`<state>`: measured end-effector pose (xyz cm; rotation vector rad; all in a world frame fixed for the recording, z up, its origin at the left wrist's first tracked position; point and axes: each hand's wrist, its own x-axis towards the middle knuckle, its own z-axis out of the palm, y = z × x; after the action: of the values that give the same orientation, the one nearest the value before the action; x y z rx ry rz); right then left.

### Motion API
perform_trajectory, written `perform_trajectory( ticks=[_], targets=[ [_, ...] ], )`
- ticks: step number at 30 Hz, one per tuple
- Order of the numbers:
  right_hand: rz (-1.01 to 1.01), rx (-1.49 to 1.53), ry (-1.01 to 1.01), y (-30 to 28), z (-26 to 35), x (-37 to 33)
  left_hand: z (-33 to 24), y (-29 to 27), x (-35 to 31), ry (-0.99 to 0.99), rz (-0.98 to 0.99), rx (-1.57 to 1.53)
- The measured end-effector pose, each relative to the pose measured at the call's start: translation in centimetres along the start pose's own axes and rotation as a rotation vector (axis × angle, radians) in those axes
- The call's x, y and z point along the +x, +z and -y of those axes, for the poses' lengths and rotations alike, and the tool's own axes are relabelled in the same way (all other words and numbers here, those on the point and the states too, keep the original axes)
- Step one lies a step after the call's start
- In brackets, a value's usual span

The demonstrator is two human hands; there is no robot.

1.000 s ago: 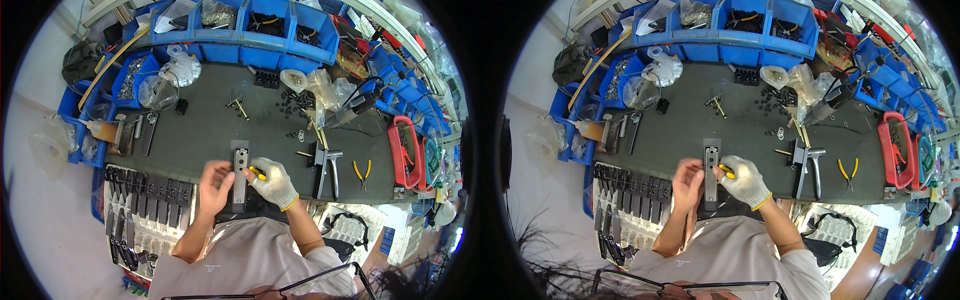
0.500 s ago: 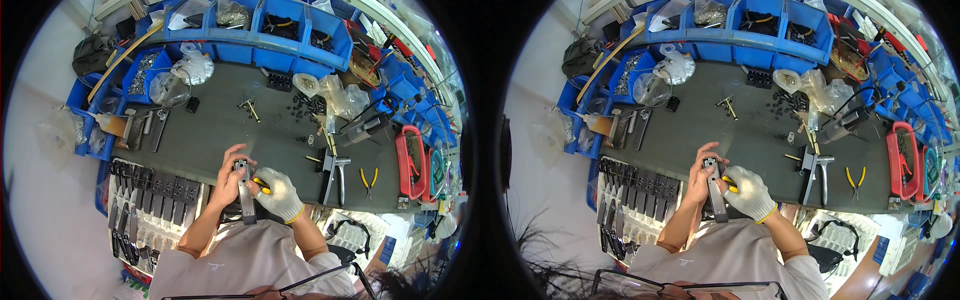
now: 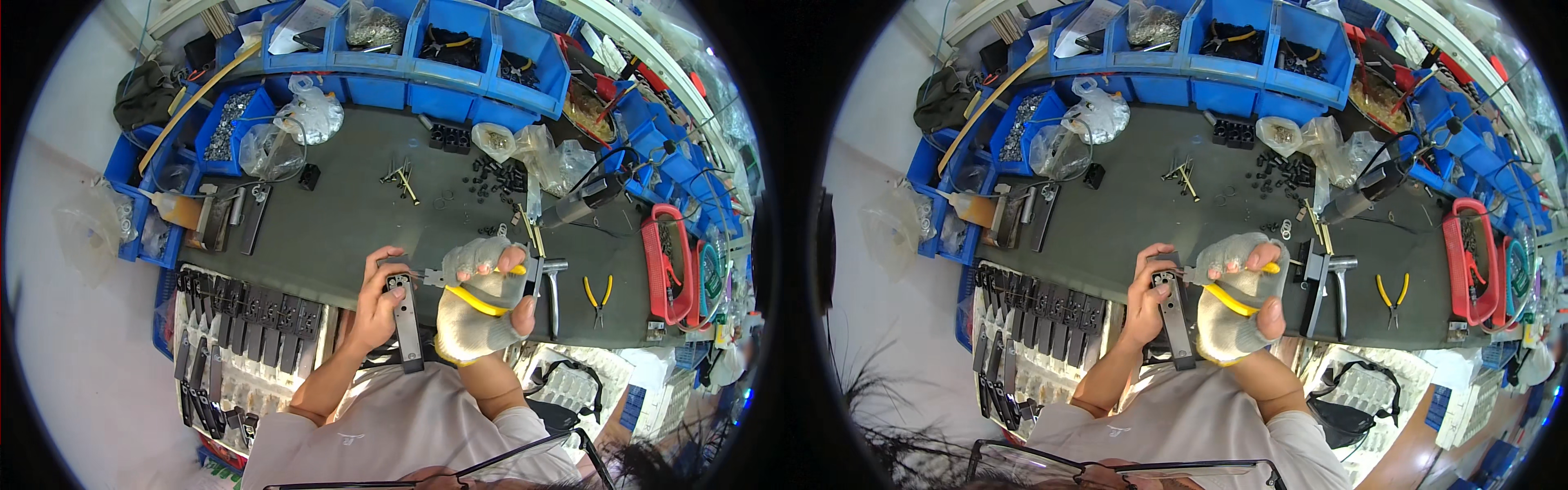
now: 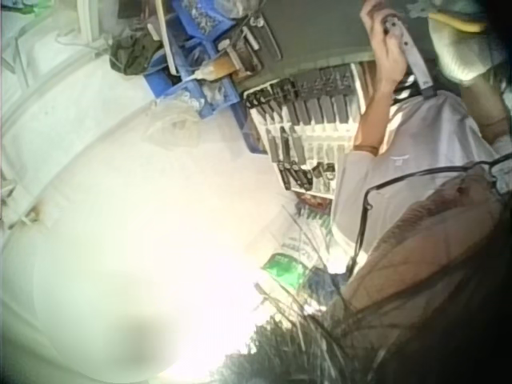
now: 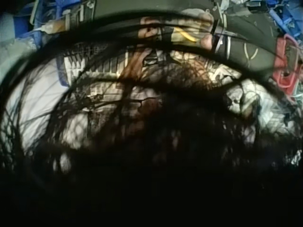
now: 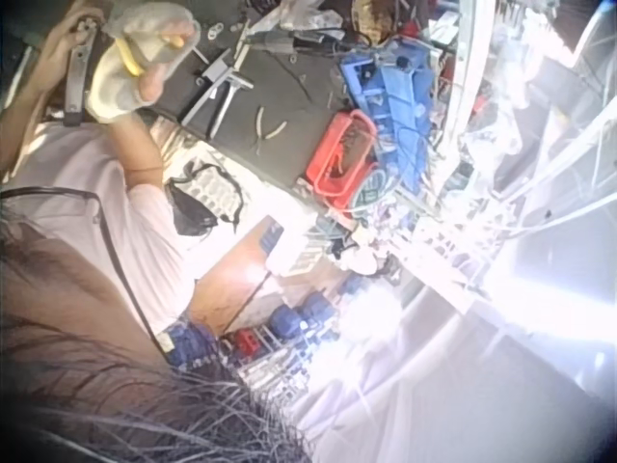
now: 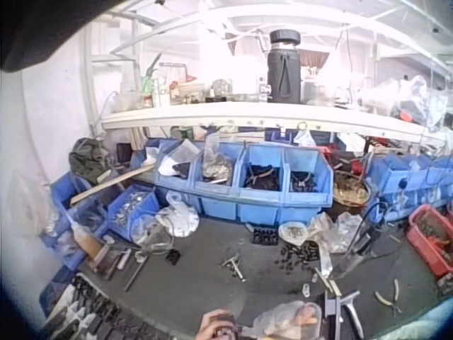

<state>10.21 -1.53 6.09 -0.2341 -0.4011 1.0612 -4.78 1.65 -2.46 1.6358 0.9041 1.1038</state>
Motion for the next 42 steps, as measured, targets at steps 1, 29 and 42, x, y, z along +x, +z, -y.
perform_trajectory(
  ticks=[1,29,42],
  targets=[
    [0.0,0.001,0.001,-0.3,-0.2,-0.2,0.0,0.1,0.0,-0.001,-0.001,0.001],
    [-0.01,0.091,-0.077,-1.4,-1.5,-1.0,-1.3,1.1,-0.6,-0.035,-0.109,0.036],
    [0.129,0.028,-0.011,-1.6,-1.3,-1.6,-1.6,1.7,-0.7,0.058,-0.066,0.193]
  ],
)
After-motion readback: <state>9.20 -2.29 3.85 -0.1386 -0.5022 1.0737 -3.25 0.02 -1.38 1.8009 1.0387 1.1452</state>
